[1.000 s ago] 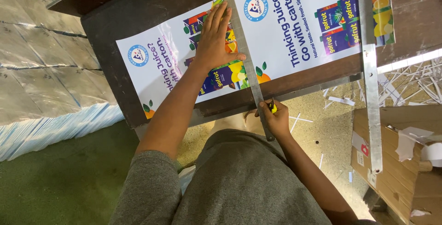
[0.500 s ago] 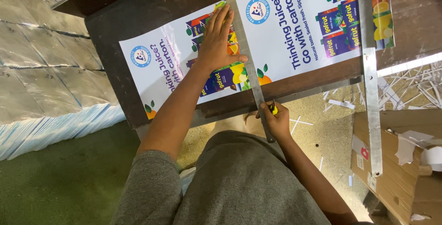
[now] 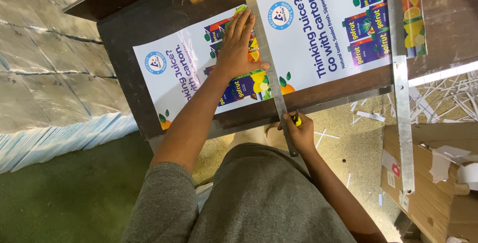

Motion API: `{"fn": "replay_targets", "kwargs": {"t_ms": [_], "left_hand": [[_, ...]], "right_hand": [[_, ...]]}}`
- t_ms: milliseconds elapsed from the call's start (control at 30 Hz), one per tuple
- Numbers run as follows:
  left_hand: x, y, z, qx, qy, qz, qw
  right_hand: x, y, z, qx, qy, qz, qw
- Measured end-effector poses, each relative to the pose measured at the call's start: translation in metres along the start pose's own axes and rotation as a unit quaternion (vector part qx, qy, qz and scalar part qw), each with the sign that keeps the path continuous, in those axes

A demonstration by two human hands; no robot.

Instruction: Trimming printed paper sheets using a ruler and utility knife, then rolling them up for storage

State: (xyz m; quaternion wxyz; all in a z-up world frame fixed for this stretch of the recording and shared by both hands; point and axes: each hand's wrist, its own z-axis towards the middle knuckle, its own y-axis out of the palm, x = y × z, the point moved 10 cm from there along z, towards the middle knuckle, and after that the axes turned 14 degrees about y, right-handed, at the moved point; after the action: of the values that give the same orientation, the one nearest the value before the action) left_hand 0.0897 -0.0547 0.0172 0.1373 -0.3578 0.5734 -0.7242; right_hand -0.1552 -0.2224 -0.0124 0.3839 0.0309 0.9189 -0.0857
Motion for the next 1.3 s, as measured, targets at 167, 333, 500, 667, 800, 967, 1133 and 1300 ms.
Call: {"fn": "replay_targets", "kwargs": {"t_ms": [167,333,500,667,800,967,1133,1300], "left_hand": [[0.000,0.000,0.000,0.003,0.003,-0.005,1.000],[0.000,0.000,-0.001,0.013,0.009,-0.004,1.000],[0.001,-0.002,-0.001,0.011,0.006,-0.003,1.000],[0.002,-0.002,0.000,0.010,0.006,-0.005,1.000],[0.001,0.000,0.000,0.012,0.007,-0.007,1.000],[0.011,-0.008,0.011,-0.064,-0.045,0.006,0.997],[0.010,-0.003,0.017,-0.115,-0.078,0.032,0.990],[0.024,-0.022,0.018,-0.126,-0.121,0.021,0.984]], "right_hand": [[0.009,0.001,0.005,-0.011,0.001,0.032,0.999],[0.006,-0.001,0.003,0.000,0.007,-0.001,1.000],[0.002,-0.001,0.002,-0.006,-0.013,-0.002,1.000],[0.009,-0.001,0.004,-0.006,0.001,0.014,1.000],[0.013,-0.001,0.009,-0.007,-0.015,0.015,1.000],[0.000,-0.006,0.005,0.000,-0.001,-0.048,0.999],[-0.020,-0.044,0.020,0.128,-0.087,-0.321,0.934],[-0.081,-0.074,0.040,0.140,0.086,-0.339,0.926]]}}
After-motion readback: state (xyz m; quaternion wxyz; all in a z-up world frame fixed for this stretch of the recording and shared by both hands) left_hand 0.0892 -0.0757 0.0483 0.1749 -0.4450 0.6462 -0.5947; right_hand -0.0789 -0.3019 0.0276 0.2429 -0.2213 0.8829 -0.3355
